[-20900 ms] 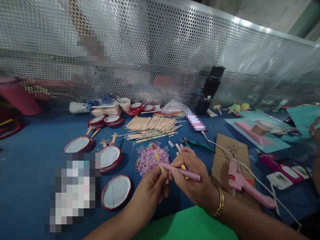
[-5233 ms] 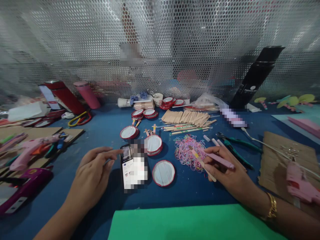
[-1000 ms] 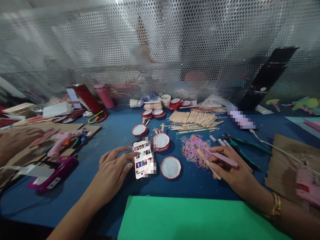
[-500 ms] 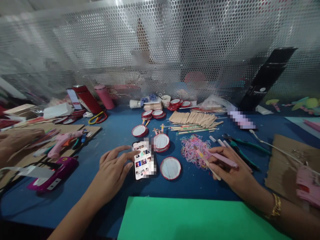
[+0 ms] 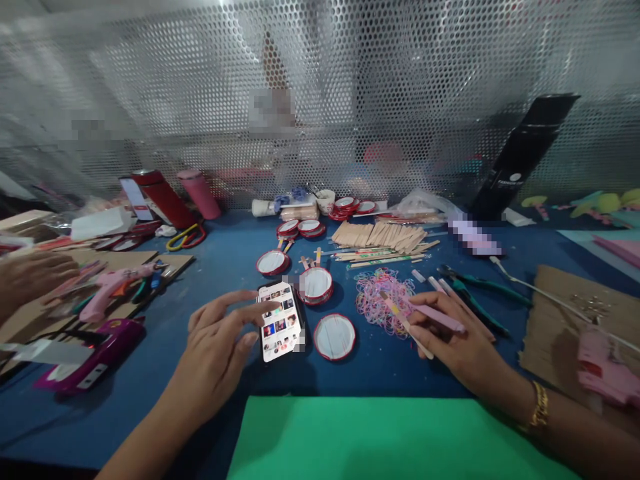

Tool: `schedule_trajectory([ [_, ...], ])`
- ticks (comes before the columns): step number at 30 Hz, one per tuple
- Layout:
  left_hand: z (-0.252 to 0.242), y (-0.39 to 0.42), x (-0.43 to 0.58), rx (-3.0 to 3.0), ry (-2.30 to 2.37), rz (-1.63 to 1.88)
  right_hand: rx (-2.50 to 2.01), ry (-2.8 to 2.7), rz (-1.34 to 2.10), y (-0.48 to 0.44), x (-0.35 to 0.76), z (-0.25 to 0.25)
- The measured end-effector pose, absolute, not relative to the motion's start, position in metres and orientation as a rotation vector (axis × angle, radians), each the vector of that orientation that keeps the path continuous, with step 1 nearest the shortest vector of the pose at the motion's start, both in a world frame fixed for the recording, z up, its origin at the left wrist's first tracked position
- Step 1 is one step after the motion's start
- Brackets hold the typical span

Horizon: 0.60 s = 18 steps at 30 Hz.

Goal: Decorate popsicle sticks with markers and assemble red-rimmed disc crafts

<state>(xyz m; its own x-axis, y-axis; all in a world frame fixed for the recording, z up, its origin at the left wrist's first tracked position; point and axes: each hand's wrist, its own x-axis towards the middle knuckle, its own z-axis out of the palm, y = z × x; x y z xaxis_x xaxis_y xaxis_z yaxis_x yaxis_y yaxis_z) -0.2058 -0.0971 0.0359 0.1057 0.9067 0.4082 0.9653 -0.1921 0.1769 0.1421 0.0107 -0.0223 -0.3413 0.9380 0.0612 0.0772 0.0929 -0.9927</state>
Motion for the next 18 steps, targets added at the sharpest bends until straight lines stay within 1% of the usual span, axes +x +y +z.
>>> schedule_trajectory([
  [4,0.046,-0.101,-0.149,-2.44,-1.824,-0.89,-1.002,-1.553,1.387,0.01,0.141,-0.021],
  [7,0.049,-0.099,-0.097,-2.802,-1.74,-0.935,-1.002,-1.585,1.333,0.01,0.141,-0.014],
  [10,0.048,-0.089,-0.056,-3.011,-1.685,-0.865,-0.972,-1.607,1.249,0.01,0.143,-0.007],
  [14,0.045,-0.069,-0.027,-3.064,-1.698,-0.745,-0.955,-1.612,1.176,0.013,0.147,-0.002],
  [18,0.034,-0.052,-0.016,-3.062,-1.498,-0.564,-0.939,-1.591,1.123,0.015,0.15,0.002],
])
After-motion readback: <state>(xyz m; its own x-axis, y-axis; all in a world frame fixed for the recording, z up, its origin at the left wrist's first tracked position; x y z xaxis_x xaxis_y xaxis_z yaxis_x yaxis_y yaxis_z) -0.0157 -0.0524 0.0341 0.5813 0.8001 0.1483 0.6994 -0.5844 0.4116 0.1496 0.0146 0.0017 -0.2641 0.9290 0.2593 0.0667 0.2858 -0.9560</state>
